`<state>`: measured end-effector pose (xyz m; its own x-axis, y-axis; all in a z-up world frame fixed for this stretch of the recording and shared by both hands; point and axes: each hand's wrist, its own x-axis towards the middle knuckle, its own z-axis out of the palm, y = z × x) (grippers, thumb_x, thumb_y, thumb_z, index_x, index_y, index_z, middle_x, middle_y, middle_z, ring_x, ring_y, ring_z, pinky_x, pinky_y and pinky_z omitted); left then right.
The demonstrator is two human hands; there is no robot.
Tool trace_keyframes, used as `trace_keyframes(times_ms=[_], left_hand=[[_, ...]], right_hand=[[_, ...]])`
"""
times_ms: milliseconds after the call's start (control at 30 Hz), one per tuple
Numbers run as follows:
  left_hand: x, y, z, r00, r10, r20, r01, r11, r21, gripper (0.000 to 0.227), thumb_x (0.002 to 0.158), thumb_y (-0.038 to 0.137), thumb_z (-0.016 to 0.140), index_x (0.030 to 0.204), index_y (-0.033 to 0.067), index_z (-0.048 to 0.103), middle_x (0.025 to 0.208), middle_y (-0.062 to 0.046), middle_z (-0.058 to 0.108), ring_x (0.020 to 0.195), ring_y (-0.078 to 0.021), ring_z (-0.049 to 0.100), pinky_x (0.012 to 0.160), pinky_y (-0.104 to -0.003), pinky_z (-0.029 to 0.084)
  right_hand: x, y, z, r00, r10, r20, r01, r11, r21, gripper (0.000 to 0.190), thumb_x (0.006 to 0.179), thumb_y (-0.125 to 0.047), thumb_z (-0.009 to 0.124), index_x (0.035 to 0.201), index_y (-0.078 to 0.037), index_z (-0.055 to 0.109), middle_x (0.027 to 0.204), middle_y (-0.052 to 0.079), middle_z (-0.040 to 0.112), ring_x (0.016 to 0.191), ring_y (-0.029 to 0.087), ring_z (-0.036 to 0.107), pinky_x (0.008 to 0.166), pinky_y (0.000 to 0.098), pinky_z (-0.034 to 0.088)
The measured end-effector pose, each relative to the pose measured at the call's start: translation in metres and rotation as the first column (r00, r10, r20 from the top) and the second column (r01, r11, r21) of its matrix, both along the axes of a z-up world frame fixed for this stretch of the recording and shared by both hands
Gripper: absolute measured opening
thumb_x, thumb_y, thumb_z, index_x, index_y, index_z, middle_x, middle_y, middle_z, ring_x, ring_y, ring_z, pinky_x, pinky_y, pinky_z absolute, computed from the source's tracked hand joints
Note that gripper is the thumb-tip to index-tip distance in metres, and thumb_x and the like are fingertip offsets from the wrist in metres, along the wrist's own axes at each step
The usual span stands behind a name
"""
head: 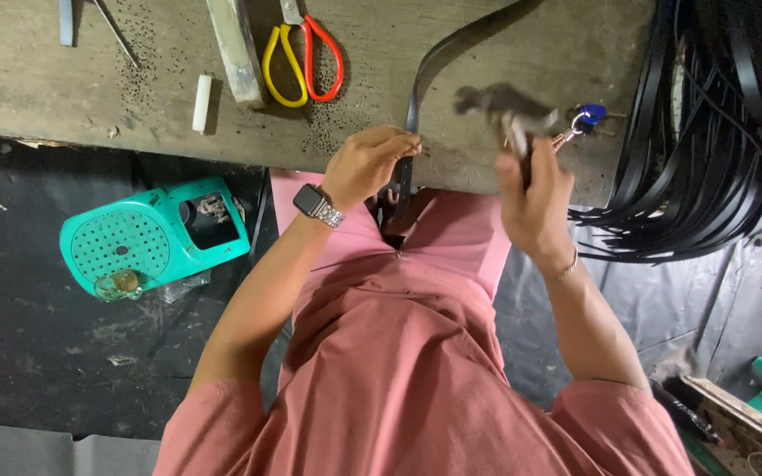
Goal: Punching holes into a thin leather strap using a manual hole punch and a hammer on a workshop bench.
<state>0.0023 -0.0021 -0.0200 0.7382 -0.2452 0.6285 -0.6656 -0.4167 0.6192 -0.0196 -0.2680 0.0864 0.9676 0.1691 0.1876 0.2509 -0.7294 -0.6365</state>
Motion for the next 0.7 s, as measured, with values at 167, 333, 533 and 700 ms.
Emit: trace_keyframes(times_ms=[167,333,533,700], left_hand=[[-0.001,0.000,-0.020,1.000,0.010,-0.017,-0.009,0.998,0.055,0.013,0.101,0.006,0.063,0.096,0.0073,0.075,0.082,-0.005,0.071,0.078,-0.0215,0.074,0.072,-0.028,0.061],[-0.001,0.000,-0.003,1.000,0.017,-0.025,-0.016,0.998,0.060,0.013,0.102,0.006,0.063,0.098,0.0070,0.075,0.083,-0.005,0.071,0.081,-0.0216,0.075,0.075,-0.027,0.062],[0.001,-0.001,-0.024,0.999,0.040,0.023,-0.042,0.993,0.113,0.012,0.103,0.006,0.060,0.098,0.0081,0.072,0.083,-0.006,0.069,0.081,-0.0237,0.074,0.074,-0.030,0.062],[0.002,0.000,-0.001,0.999,0.014,-0.029,-0.012,0.998,0.061,0.015,0.101,0.004,0.062,0.094,0.0073,0.075,0.081,-0.005,0.070,0.077,-0.0213,0.073,0.075,-0.027,0.060]], right_hand=[[-0.015,0.016,0.011,0.994,0.112,0.005,-0.111,0.992,-0.059,0.039,0.106,-0.047,0.049,0.108,-0.009,0.060,0.067,0.017,0.061,0.068,0.050,0.064,0.056,0.0464,0.050],[-0.015,0.024,0.036,0.985,0.131,0.111,-0.122,0.989,-0.083,0.032,0.107,-0.042,0.054,0.107,-0.013,0.066,0.061,0.013,0.054,0.064,0.047,0.064,0.053,0.0425,0.049],[-0.009,0.035,0.044,0.970,0.212,0.115,-0.180,0.954,-0.240,0.041,0.111,-0.041,0.044,0.091,-0.008,0.058,0.066,0.013,0.058,0.063,0.043,0.068,0.055,0.0483,0.050],[-0.004,0.007,0.000,0.987,0.112,0.119,-0.102,0.991,-0.089,0.037,0.111,-0.046,0.047,0.107,-0.013,0.062,0.071,0.012,0.058,0.068,0.044,0.067,0.061,0.0421,0.051]])
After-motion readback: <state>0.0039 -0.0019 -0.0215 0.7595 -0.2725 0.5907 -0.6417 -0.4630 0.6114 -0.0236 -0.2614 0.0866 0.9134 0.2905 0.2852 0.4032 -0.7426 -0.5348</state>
